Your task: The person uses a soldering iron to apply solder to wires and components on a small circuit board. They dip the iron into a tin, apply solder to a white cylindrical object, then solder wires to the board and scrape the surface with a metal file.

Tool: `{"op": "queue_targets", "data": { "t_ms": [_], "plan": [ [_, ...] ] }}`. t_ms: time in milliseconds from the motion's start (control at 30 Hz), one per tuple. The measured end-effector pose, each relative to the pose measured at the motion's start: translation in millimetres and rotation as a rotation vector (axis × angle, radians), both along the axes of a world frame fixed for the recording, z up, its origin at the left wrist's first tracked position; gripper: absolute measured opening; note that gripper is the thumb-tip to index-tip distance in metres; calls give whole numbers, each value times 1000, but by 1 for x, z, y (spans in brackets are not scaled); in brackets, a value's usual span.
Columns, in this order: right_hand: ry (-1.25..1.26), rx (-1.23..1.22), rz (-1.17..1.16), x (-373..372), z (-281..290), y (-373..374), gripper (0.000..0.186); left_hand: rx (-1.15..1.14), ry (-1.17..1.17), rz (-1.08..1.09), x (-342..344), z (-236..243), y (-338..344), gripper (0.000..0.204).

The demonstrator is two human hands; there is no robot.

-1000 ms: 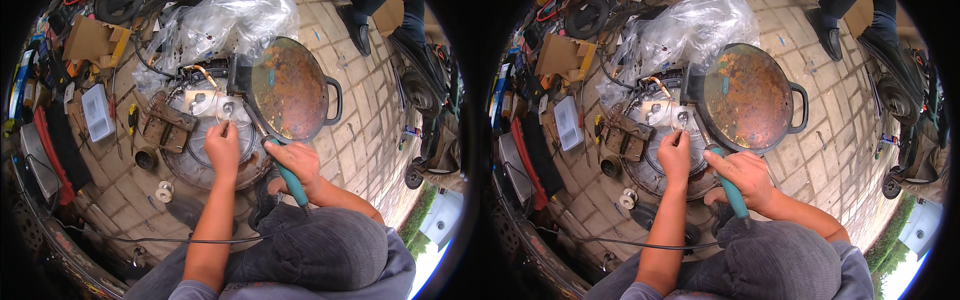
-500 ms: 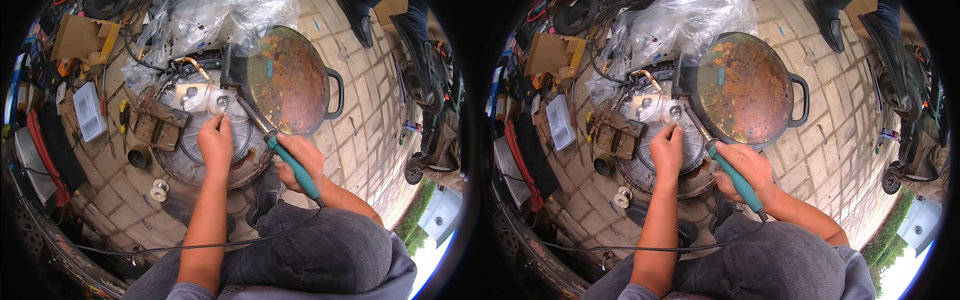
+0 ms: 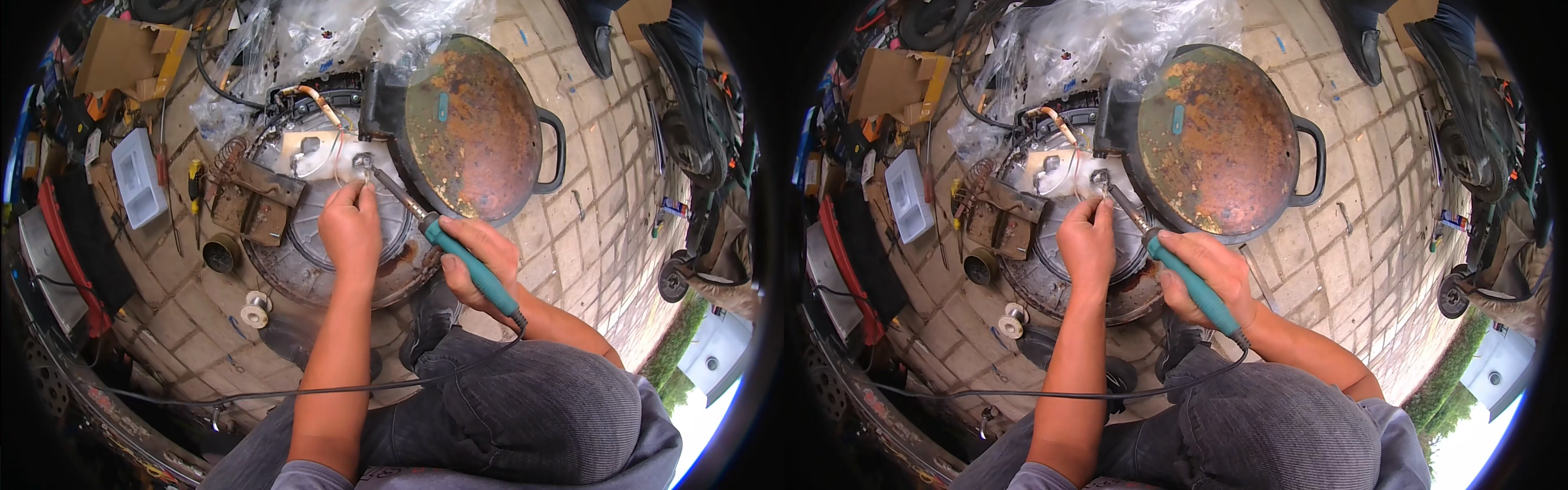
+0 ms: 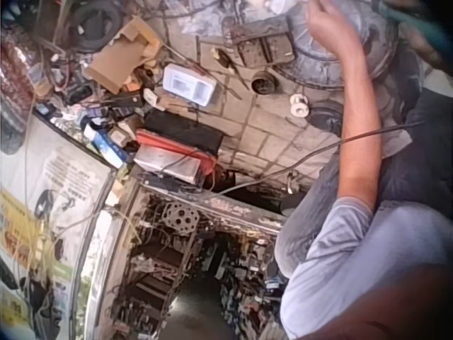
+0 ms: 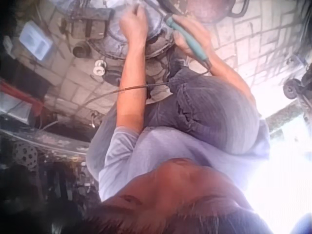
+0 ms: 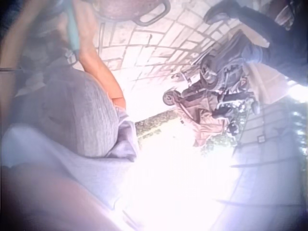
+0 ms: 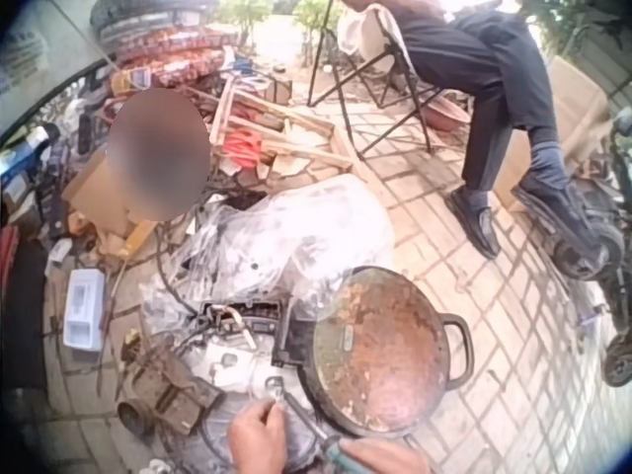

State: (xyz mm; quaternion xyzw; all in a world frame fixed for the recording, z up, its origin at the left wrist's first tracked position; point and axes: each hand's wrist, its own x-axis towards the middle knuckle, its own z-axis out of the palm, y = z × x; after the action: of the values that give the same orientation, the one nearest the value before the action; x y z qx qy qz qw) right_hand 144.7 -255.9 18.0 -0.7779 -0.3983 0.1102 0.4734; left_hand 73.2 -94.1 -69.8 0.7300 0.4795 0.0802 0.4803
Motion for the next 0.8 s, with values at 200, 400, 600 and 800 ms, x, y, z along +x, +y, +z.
{"op": "queue_targets", "data": {
  "t_ms": [200,400,600,800],
  "plan": [
    [28,-20,2,3,-2,1,41,29,-23,-15,1,3,0,20],
    [57,-24,5,3,-4,1,40,60,-37,-26,1,2,0,18],
    [38,-22,9,4,-1,5,40,63,-28,-30,1,1,0,17],
    [66,-26,6,3,-3,0,38,58,-27,-30,2,3,0,17]
  ]
}}
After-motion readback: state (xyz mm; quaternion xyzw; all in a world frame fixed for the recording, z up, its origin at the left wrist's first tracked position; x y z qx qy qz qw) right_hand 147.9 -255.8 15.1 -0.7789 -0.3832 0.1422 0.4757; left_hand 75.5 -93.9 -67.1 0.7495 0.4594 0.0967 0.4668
